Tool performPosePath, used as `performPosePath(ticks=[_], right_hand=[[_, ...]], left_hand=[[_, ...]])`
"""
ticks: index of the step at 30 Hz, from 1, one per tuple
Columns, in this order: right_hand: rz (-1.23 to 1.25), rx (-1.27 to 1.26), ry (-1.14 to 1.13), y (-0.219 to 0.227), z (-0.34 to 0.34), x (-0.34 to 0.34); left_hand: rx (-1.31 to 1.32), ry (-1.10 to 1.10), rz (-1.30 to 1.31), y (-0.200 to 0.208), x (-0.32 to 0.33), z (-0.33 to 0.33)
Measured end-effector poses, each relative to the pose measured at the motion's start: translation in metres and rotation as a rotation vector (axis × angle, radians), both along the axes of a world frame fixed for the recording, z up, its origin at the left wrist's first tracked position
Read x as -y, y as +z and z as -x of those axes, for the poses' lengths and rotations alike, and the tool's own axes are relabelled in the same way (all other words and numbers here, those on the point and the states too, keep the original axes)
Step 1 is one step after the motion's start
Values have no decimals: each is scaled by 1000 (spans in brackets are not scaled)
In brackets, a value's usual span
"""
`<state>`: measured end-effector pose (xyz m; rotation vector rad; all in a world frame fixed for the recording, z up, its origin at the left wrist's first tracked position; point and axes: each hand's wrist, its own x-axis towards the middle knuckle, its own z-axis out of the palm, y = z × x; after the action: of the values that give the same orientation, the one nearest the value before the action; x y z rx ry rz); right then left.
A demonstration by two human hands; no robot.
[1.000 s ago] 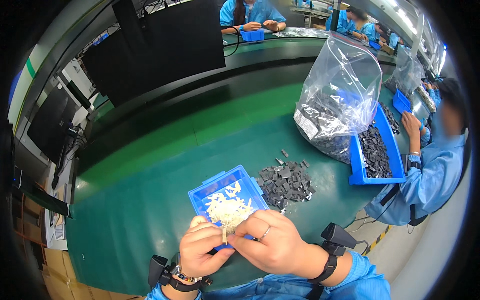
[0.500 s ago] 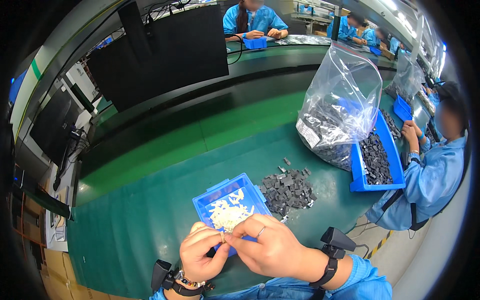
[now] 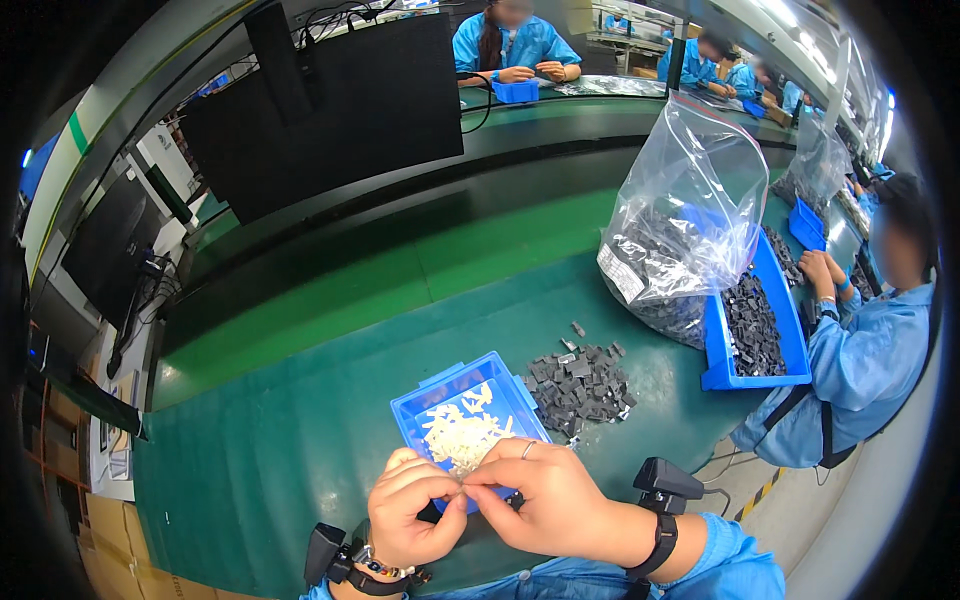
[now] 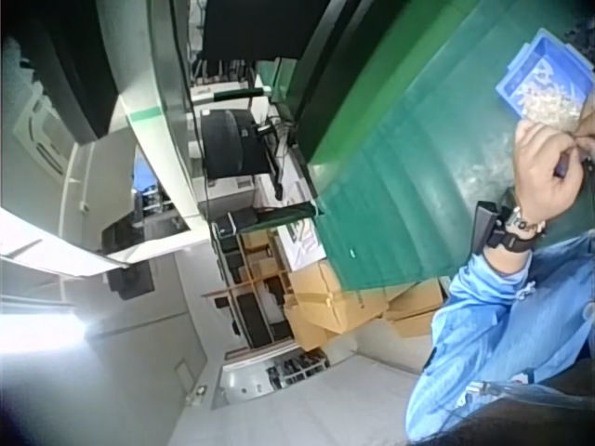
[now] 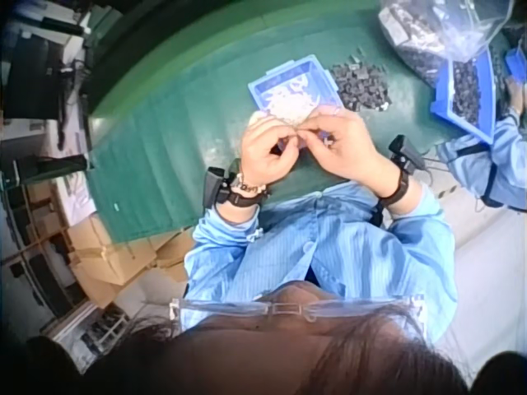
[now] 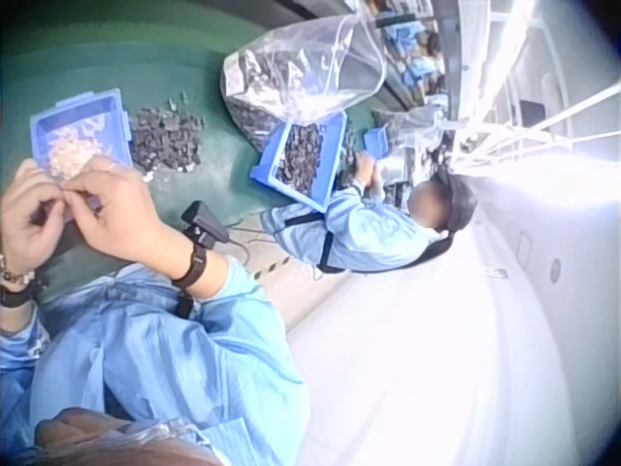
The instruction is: Assembling small plastic and rubber components at a manufacturing workbench.
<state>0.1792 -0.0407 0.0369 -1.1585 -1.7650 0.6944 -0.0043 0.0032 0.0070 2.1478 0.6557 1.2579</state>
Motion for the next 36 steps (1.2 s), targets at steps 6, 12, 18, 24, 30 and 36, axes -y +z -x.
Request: performPosePath(ticks=[6, 12, 18, 24, 30, 36], right_hand=[[-231, 176, -80, -2, 0, 2], [-265, 284, -60, -1, 0, 2], [-430, 555, -60, -2, -1, 2], [-449, 555, -72, -8, -1, 0], [-364, 475, -231, -7, -8, -4], [-253, 440, -203, -16, -19, -4]], left_hand=[[-2, 6, 18, 0, 0, 1], [-21, 16, -24, -4, -1, -1], [-106, 77, -151, -5, 0, -2], [-193, 109, -205, -2, 3, -3], [-158, 147, -89, -1, 2, 0], [-168, 226, 13, -6, 4, 0]])
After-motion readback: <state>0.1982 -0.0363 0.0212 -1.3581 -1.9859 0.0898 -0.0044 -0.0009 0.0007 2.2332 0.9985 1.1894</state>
